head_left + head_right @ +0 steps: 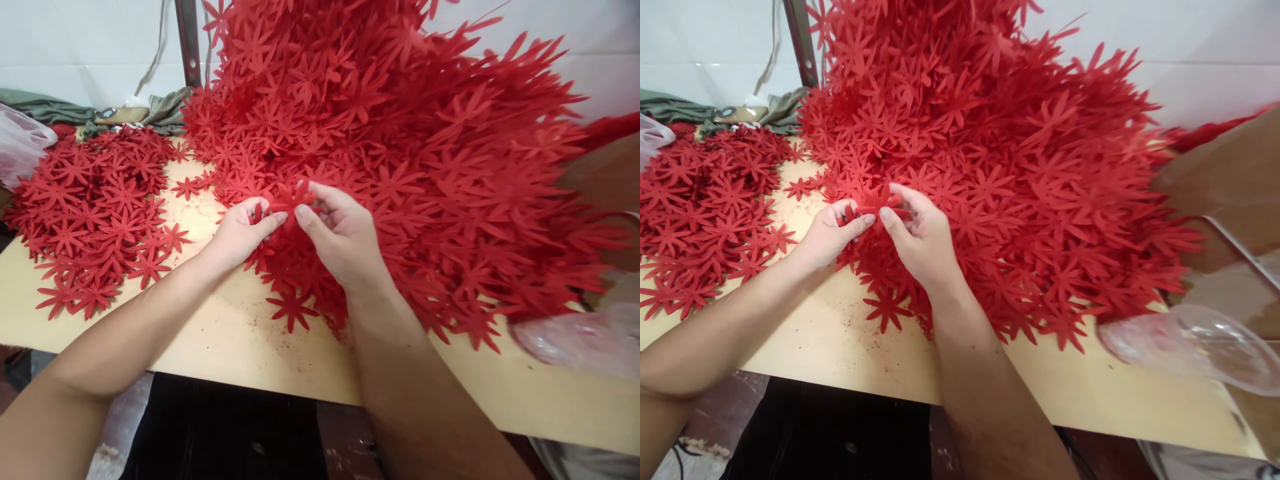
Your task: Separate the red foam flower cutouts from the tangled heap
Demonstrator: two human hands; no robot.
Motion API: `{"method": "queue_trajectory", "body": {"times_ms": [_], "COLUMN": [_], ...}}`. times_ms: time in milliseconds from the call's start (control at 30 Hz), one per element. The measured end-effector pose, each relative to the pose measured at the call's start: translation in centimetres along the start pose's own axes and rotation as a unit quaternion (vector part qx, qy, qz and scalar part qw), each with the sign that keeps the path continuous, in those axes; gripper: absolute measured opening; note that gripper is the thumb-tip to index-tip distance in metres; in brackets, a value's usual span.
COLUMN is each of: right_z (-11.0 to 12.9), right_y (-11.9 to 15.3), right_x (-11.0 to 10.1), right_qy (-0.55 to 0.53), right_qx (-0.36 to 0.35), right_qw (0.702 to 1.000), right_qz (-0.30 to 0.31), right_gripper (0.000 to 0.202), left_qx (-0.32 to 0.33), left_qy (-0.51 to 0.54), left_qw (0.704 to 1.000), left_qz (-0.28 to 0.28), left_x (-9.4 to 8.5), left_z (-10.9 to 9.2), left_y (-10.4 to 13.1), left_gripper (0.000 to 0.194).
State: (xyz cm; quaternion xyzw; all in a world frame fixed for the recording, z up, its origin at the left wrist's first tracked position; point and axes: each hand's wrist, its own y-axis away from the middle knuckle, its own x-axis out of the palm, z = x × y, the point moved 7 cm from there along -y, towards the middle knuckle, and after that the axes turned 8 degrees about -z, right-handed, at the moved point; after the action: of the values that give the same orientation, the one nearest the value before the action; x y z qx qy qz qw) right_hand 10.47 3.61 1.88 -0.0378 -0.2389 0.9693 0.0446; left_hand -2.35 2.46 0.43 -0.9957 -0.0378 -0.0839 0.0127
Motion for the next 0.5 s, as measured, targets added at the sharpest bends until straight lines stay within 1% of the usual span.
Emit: {"method": "queue_trajectory", "body": {"times_ms": [67,100,233,267,333,400,433,467,500], "right_z": [-0.4,-0.6,-1.2,-1.3,-1.6,-1.9,-1.9,-1.8,-1.7], "right_y": [0.2,0.2,-0.1,-0.4,-0.8,-1.1,-1.2,-1.3,-1.4], "right_x": [0.5,0.5,-0.6,-1.1,-2.7,-4.4,-5.0,-5.4,-5.5], "right_qy": [-0.013,-0.014,-0.009,-0.009,-0.017,-0.032,-0.037,-0.037,-0.032], "right_qx": [0.033,0.045,0.052,0.053,0.061,0.070,0.070,0.067,0.062], "right_qw": [0.999,0.999,0.997,0.996,0.987,0.971,0.964,0.960,0.960], "right_qz": [0.015,0.009,-0.053,-0.075,-0.145,-0.227,-0.255,-0.269,-0.271], "right_gripper": [0.021,0.019,0.016,0.016,0.015,0.013,0.014,0.015,0.017], "left_qx": [-0.004,-0.006,-0.001,0.001,-0.001,-0.011,-0.018,-0.025,-0.032], "left_qy": [0.009,0.008,-0.015,-0.021,-0.025,-0.018,-0.013,-0.008,-0.005], "left_qw": [1.000,1.000,1.000,1.000,1.000,0.999,0.999,0.998,0.998], "left_qz": [0.017,0.021,0.014,0.010,-0.006,-0.030,-0.042,-0.052,-0.057], "left_x": [0.2,0.2,0.3,0.3,0.0,-0.5,-0.7,-0.9,-1.0], "left_z": [0.0,0.0,-0.4,-0.5,-0.6,-0.5,-0.4,-0.3,-0.2], "left_y": [0.0,0.0,0.0,0.0,-0.1,-0.2,-0.3,-0.3,-0.4], "left_gripper": [0.018,0.019,0.030,0.032,0.034,0.035,0.036,0.036,0.036]}}
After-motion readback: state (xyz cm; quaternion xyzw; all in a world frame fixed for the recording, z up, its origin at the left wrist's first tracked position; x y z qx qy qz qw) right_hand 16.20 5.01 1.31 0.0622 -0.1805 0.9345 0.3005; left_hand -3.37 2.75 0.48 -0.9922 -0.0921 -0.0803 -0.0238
